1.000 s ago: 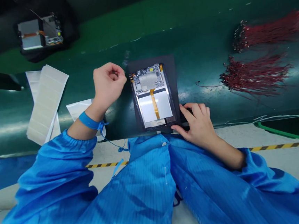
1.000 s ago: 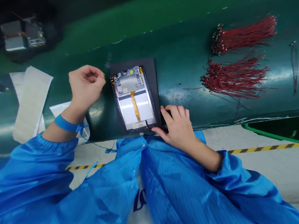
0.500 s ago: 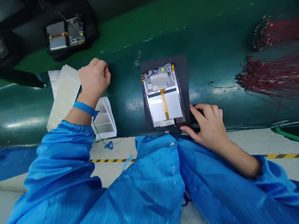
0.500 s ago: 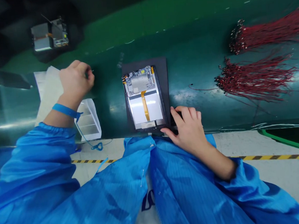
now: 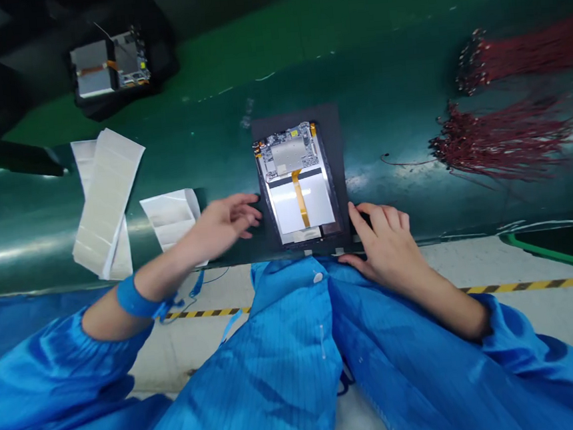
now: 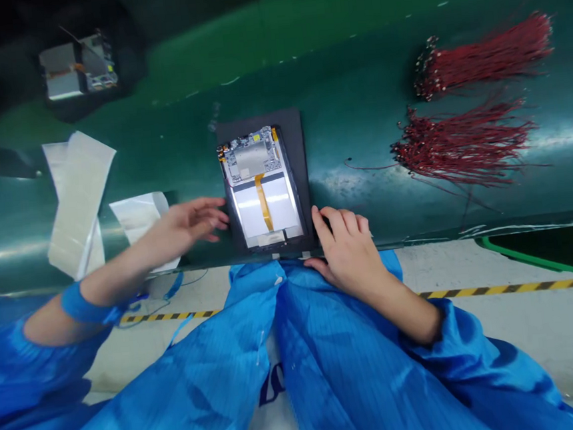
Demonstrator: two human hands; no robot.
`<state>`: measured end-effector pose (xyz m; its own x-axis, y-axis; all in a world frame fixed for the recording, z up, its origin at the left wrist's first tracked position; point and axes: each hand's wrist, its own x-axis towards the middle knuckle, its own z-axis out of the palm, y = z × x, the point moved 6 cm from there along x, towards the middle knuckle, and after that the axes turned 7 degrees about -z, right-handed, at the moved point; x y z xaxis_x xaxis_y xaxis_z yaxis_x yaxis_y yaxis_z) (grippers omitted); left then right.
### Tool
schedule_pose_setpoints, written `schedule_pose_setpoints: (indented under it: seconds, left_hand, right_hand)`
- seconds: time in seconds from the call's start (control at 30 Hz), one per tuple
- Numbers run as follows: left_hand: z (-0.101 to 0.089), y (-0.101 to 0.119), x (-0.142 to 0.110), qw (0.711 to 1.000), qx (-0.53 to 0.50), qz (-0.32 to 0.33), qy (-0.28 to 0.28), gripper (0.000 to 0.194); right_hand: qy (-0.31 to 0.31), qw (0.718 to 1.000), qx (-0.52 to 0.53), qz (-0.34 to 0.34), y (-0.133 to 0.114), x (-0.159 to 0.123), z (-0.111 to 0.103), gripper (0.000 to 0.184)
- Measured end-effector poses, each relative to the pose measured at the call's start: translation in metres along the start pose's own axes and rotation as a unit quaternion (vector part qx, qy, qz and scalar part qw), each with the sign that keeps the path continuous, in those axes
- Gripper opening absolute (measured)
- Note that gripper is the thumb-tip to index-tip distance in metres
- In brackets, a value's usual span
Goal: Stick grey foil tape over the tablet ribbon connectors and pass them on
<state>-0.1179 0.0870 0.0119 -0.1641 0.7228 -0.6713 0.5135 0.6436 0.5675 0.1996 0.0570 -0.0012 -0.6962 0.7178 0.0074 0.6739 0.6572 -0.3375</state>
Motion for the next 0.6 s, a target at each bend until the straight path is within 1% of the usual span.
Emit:
schedule_pose_setpoints:
  seconds: [0.03, 0.07, 0.1, 0.13, 0.17, 0.23, 0.3, 0.37, 0.43, 0.53, 0.6]
  left_hand:
    - [0.017, -0.005, -0.009, 0.996, -0.074, -0.02, -0.037, 0.044]
    - [0.029, -0.008, -0.016, 0.987, -0.142, -0.037, -0.061, 0.055]
    - [0.036, -0.009, -0.021, 0.978, -0.191, -0.046, -0.069, 0.061]
    - [0.038, -0.007, -0.023, 0.973, -0.218, -0.046, -0.066, 0.06]
    - [0.037, -0.002, -0.024, 0.969, -0.237, -0.042, -0.059, 0.057]
    - [0.028, 0.014, -0.019, 0.961, -0.27, -0.034, -0.051, 0.052]
    - [0.015, 0.039, -0.007, 0.951, -0.306, -0.014, -0.043, 0.05]
    - [0.002, 0.073, 0.013, 0.94, -0.337, 0.017, -0.045, 0.045]
    - [-0.009, 0.112, 0.043, 0.93, -0.363, 0.053, -0.037, 0.036]
    - [-0.017, 0.173, 0.104, 0.92, -0.382, 0.09, -0.018, 0.029]
    - [-0.014, 0.211, 0.149, 0.92, -0.379, 0.102, -0.011, 0.027]
  right_hand:
    - [0.006, 1.0, 0.003, -0.002, 0.001, 0.0, 0.001, 0.084]
    - [0.016, 1.0, 0.01, -0.001, 0.002, 0.0, 0.001, 0.08]
    - [0.025, 0.999, 0.023, 0.002, 0.004, 0.002, 0.001, 0.077]
    - [0.032, 0.999, 0.039, 0.005, 0.006, 0.005, 0.0, 0.075]
    - [0.038, 0.998, 0.057, 0.008, 0.009, 0.01, -0.001, 0.074]
    - [0.053, 0.994, 0.096, 0.014, 0.016, 0.026, -0.007, 0.075]
    - [0.07, 0.989, 0.125, 0.026, 0.028, 0.049, -0.02, 0.073]
    - [0.095, 0.985, 0.133, 0.046, 0.045, 0.075, -0.038, 0.07]
    - [0.147, 0.979, 0.121, 0.068, 0.063, 0.097, -0.061, 0.071]
    - [0.255, 0.958, 0.091, 0.099, 0.087, 0.116, -0.092, 0.07]
    - [0.308, 0.941, 0.08, 0.114, 0.099, 0.12, -0.099, 0.064]
